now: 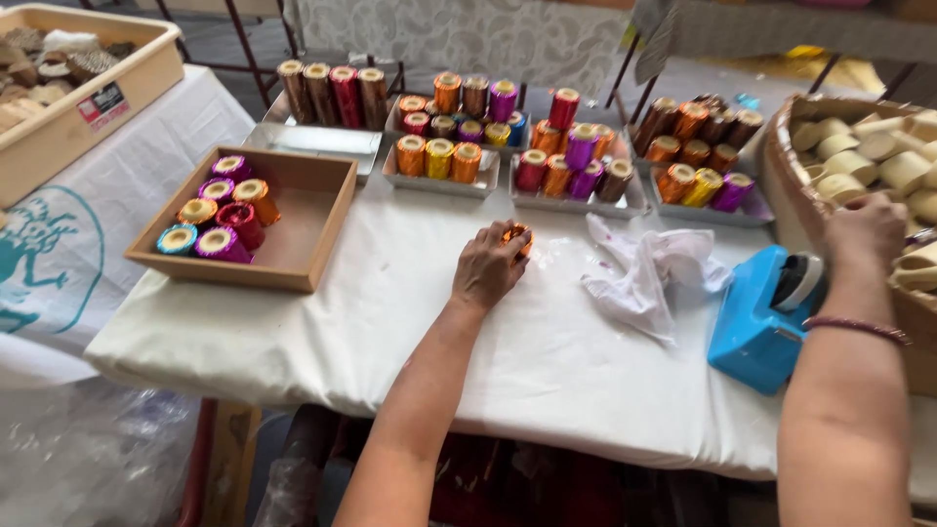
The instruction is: Wrapping small cylindrical items in decorative foil and securing them with tape.
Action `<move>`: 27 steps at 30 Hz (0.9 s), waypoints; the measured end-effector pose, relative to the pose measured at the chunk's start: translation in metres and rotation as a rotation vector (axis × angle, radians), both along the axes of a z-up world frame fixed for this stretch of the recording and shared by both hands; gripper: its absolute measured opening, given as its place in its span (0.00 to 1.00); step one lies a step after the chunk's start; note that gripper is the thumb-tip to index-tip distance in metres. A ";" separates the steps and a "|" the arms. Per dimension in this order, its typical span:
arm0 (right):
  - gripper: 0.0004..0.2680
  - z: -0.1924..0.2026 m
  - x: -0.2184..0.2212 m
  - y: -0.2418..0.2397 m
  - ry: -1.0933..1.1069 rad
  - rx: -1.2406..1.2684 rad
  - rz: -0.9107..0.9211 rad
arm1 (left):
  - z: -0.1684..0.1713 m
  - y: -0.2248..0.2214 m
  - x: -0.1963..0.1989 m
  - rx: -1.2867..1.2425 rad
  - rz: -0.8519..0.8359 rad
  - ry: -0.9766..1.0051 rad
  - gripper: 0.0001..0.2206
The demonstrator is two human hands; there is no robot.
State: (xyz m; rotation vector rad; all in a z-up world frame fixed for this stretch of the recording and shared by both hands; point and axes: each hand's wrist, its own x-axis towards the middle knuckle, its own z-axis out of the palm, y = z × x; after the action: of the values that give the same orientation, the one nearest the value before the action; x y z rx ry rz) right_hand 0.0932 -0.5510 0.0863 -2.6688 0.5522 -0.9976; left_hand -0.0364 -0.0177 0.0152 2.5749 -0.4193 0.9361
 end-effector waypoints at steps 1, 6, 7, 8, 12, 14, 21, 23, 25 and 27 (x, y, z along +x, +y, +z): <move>0.06 -0.007 0.014 -0.020 0.010 0.000 0.010 | -0.004 -0.001 0.002 0.000 0.010 0.010 0.20; 0.13 -0.016 0.056 -0.089 0.443 0.319 0.081 | -0.006 -0.001 0.008 0.009 0.002 0.009 0.18; 0.13 -0.020 0.059 -0.097 0.442 0.317 0.084 | -0.007 -0.002 0.008 0.007 0.005 0.008 0.18; 0.14 -0.024 0.061 -0.104 0.497 0.406 0.081 | -0.008 -0.003 0.009 0.009 0.004 -0.002 0.18; 0.20 -0.050 0.078 -0.103 0.631 0.619 0.090 | -0.005 -0.001 0.007 0.000 0.003 -0.014 0.18; 0.17 -0.058 0.075 -0.109 0.530 0.572 0.101 | -0.004 0.000 0.010 -0.001 -0.003 -0.014 0.18; 0.06 -0.015 0.006 -0.090 0.060 0.239 0.255 | -0.008 -0.004 0.014 0.026 0.028 0.057 0.13; 0.05 0.023 -0.023 -0.014 -0.099 0.063 0.380 | -0.003 -0.003 0.011 0.018 0.029 0.043 0.13; 0.05 0.033 -0.025 0.046 -0.257 -0.110 0.496 | -0.005 -0.004 0.013 0.020 0.025 0.029 0.13; 0.06 0.008 0.009 0.093 -0.410 -0.284 0.610 | -0.016 -0.004 0.019 0.001 0.009 0.034 0.14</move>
State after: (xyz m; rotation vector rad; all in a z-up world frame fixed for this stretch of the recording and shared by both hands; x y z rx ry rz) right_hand 0.1022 -0.4580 0.0948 -2.4719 -0.4901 -1.4244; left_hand -0.0170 -0.0221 -0.0012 2.5918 -0.3988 0.8941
